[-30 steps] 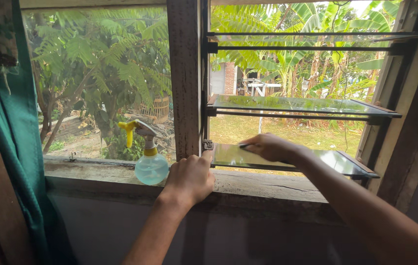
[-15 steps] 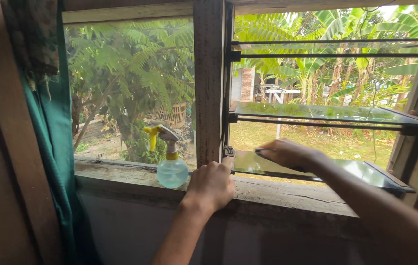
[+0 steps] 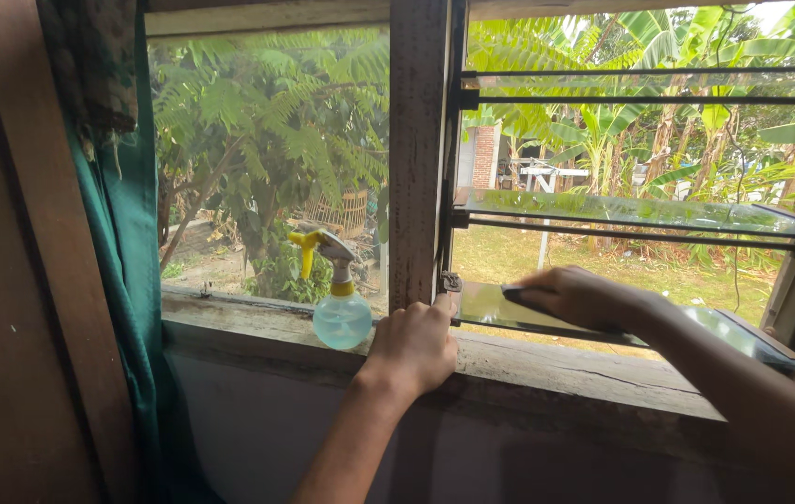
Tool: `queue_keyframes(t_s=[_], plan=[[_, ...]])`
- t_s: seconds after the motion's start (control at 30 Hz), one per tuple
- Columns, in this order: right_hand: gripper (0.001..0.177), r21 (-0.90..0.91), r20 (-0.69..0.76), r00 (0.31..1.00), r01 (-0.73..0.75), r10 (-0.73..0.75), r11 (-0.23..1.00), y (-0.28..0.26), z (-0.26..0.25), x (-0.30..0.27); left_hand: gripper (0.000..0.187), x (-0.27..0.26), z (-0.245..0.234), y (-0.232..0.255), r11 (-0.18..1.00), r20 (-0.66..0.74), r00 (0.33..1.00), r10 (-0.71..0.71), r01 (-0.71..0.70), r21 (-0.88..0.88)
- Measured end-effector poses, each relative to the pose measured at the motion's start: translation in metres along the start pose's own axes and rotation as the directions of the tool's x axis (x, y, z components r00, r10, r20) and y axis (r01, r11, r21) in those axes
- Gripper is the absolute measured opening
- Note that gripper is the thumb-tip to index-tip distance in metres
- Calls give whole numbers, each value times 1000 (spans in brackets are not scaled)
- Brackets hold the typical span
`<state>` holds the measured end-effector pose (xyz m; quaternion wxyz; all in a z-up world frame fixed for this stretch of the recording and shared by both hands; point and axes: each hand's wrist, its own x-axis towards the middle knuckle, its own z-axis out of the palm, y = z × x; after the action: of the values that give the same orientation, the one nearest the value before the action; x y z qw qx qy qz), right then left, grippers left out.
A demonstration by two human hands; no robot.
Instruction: The person sprays a liquid onto the glass panes of a louvered window and wipes them with a cloth.
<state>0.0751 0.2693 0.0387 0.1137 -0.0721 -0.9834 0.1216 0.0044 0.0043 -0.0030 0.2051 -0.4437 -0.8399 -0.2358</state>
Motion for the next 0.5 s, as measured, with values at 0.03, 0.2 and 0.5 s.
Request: queue_keyframes(t_s=[0.03,0.2,0.5], plan=[[39,-70,-59,992,103,-108,992,4,6,14,50,0,0,0,1000,5,1000,-1,1,8],[35,-126,-186,951,225,-246,966,-16,17,33,46,1,-1,1,1000,22,1000,-17,16,22],[28,9,-165,959,234,-229,972,-62,7,2,60,-1,-5,5,999,75,997,-34,32,20]])
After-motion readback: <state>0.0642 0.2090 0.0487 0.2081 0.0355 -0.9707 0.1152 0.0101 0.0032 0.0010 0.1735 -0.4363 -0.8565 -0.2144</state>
